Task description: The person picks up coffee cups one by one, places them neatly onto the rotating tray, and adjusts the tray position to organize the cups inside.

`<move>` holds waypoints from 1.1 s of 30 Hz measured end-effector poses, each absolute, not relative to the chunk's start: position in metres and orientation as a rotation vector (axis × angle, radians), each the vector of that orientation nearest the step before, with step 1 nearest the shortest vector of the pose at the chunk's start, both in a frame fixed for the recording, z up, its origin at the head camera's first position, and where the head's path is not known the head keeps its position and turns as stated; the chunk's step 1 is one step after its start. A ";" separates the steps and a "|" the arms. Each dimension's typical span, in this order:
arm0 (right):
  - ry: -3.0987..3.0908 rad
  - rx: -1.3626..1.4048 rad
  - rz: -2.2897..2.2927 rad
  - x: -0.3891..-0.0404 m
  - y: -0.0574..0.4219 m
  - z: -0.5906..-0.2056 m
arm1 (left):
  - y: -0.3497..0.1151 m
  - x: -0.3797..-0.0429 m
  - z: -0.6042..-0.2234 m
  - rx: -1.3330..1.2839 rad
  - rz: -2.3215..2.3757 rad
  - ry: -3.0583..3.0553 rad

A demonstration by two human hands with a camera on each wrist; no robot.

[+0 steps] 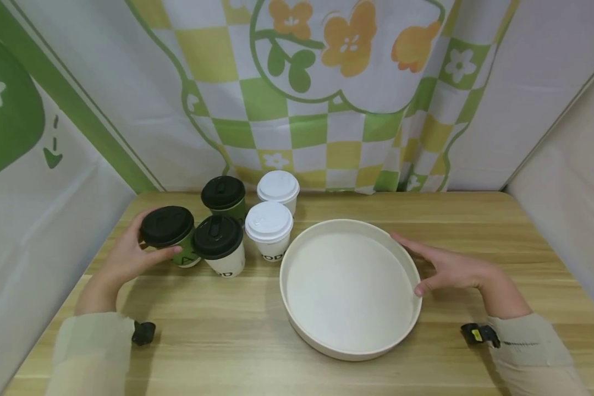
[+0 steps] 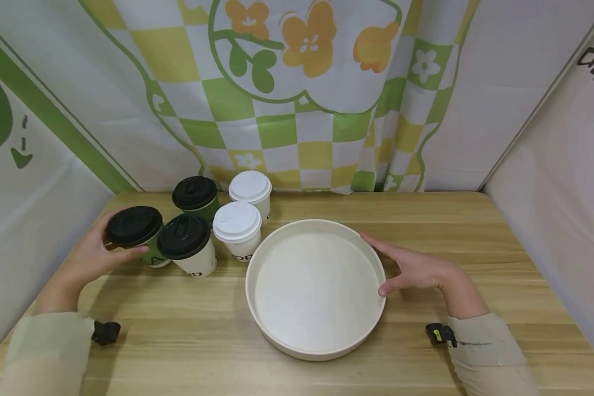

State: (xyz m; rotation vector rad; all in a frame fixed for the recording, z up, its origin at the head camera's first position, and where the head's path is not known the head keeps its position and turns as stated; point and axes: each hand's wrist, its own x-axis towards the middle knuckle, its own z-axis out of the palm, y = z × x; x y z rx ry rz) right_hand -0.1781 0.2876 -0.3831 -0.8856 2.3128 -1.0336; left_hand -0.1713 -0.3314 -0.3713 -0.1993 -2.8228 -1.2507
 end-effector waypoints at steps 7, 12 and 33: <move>2.267 -0.910 -1.071 -0.180 0.288 -0.385 | -0.333 -0.168 -0.364 -0.199 -1.220 -2.771; 2.205 -0.910 -1.125 -0.182 0.287 -0.386 | -0.332 -0.168 -0.358 -0.175 -1.228 -2.747; 2.125 -0.891 -1.188 -0.183 0.288 -0.387 | -0.323 -0.167 -0.324 -0.197 -1.146 -2.695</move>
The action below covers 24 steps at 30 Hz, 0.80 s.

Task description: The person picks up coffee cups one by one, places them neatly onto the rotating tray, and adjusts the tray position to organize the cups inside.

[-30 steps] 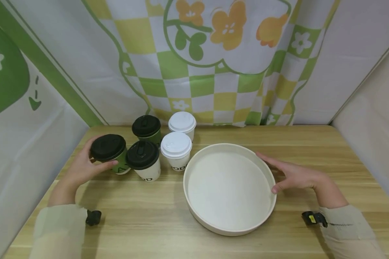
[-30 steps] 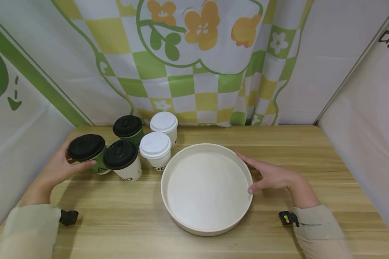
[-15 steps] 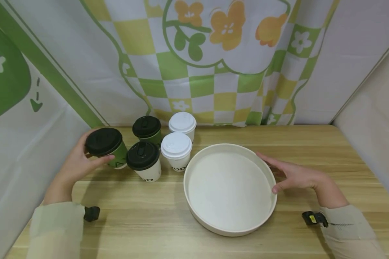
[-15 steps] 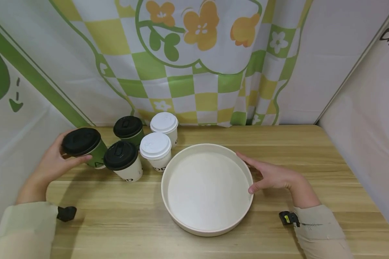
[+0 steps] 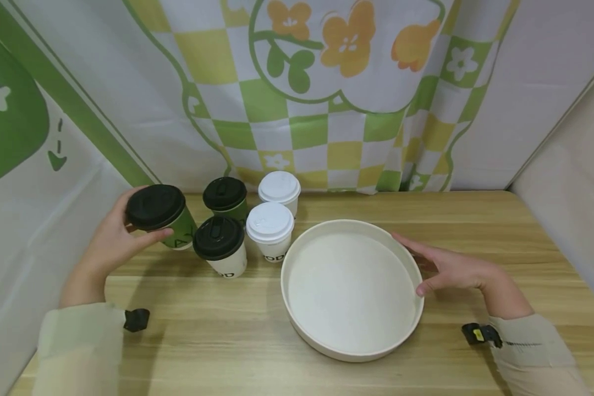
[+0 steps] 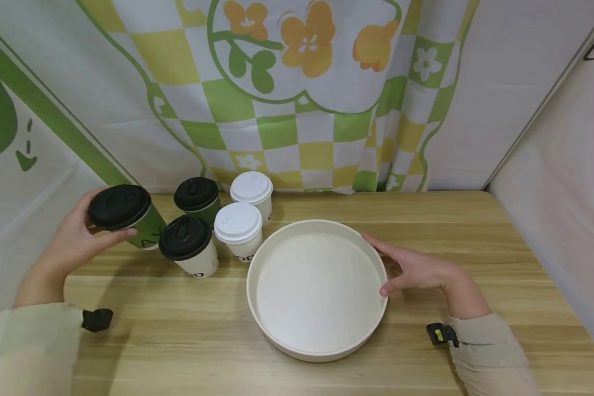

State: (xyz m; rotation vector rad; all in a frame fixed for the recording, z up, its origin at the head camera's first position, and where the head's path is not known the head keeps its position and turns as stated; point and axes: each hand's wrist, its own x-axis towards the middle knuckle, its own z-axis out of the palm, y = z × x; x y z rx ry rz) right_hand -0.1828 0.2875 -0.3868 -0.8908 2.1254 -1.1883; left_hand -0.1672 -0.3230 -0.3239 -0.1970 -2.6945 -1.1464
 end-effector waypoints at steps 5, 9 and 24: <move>2.135 -0.884 -1.182 -0.183 0.288 -0.387 | -0.319 -0.166 -0.315 -0.206 -1.101 -2.691; 2.128 -0.884 -1.184 -0.183 0.289 -0.388 | -0.317 -0.165 -0.308 -0.256 -1.088 -2.652; 2.145 -0.879 -1.168 -0.183 0.289 -0.388 | -0.296 -0.155 -0.271 -0.378 -1.075 -2.534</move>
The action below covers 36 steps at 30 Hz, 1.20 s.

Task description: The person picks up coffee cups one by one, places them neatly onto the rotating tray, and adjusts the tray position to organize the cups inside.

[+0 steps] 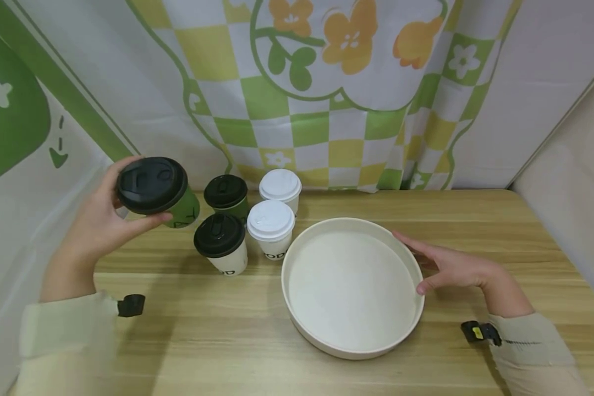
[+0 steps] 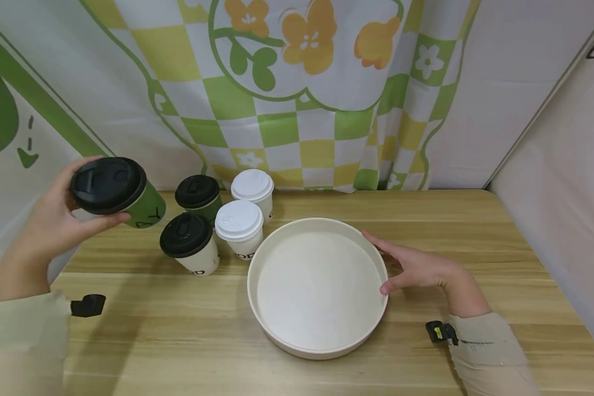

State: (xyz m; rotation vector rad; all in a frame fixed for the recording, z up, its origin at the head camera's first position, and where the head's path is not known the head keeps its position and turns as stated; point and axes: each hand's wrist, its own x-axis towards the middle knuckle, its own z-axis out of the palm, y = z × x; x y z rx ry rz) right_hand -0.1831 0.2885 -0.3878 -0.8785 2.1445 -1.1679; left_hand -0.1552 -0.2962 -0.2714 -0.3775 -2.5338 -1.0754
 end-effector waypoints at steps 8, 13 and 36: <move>2.139 -0.885 -1.165 -0.183 0.287 -0.387 | -0.280 -0.148 -0.255 -0.492 -1.035 -2.493; 2.135 -0.889 -1.167 -0.185 0.287 -0.387 | -0.266 -0.145 -0.248 -0.582 -1.006 -2.462; 2.140 -0.921 -1.175 -0.183 0.287 -0.386 | -0.185 -0.146 -0.250 -1.089 -1.206 -2.402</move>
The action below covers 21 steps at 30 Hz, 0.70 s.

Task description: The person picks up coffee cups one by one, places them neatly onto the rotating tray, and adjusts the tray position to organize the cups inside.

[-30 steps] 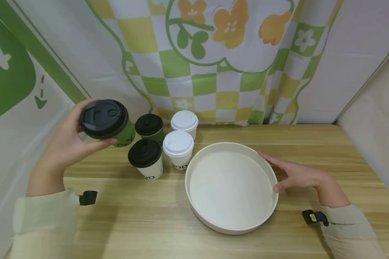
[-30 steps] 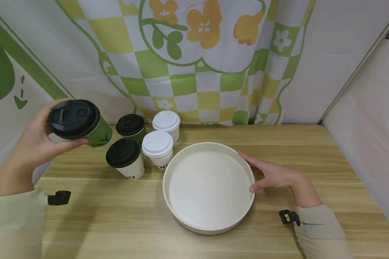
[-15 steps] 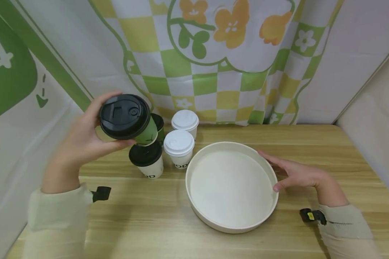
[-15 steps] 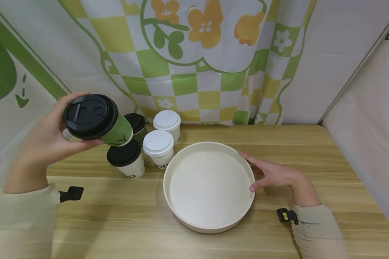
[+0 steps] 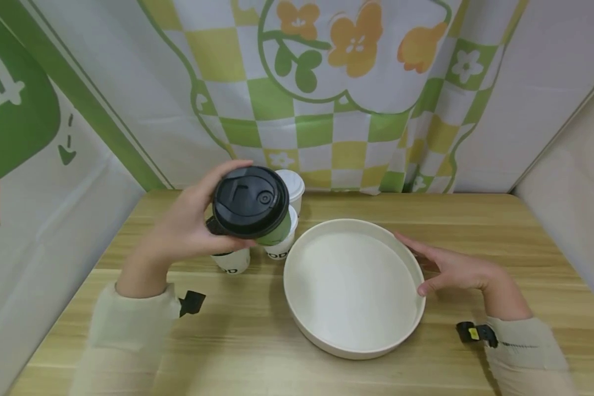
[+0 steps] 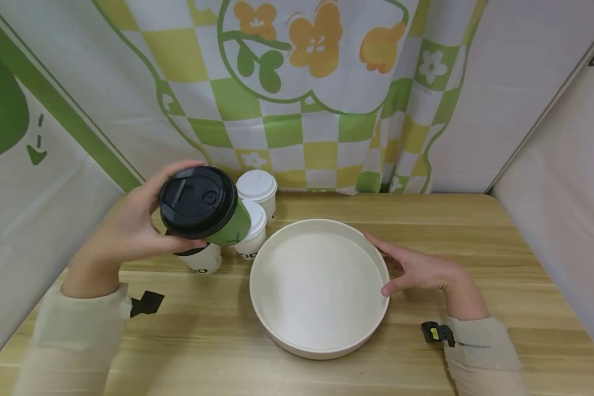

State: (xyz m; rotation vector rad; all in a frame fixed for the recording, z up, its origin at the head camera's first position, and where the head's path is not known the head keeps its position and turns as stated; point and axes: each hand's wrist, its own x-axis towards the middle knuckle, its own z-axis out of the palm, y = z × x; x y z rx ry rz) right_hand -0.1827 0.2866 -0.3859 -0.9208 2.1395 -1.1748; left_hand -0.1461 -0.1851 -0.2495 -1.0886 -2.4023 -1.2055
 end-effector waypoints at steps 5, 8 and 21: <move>2.144 -0.924 -1.176 -0.182 0.288 -0.388 | -0.167 -0.146 -0.258 -1.163 -1.207 -2.426; 2.135 -0.927 -1.186 -0.182 0.288 -0.389 | -0.156 -0.146 -0.266 -1.231 -1.239 -2.416; 2.154 -0.911 -1.165 -0.182 0.287 -0.387 | -0.119 -0.148 -0.288 -1.402 -1.349 -2.458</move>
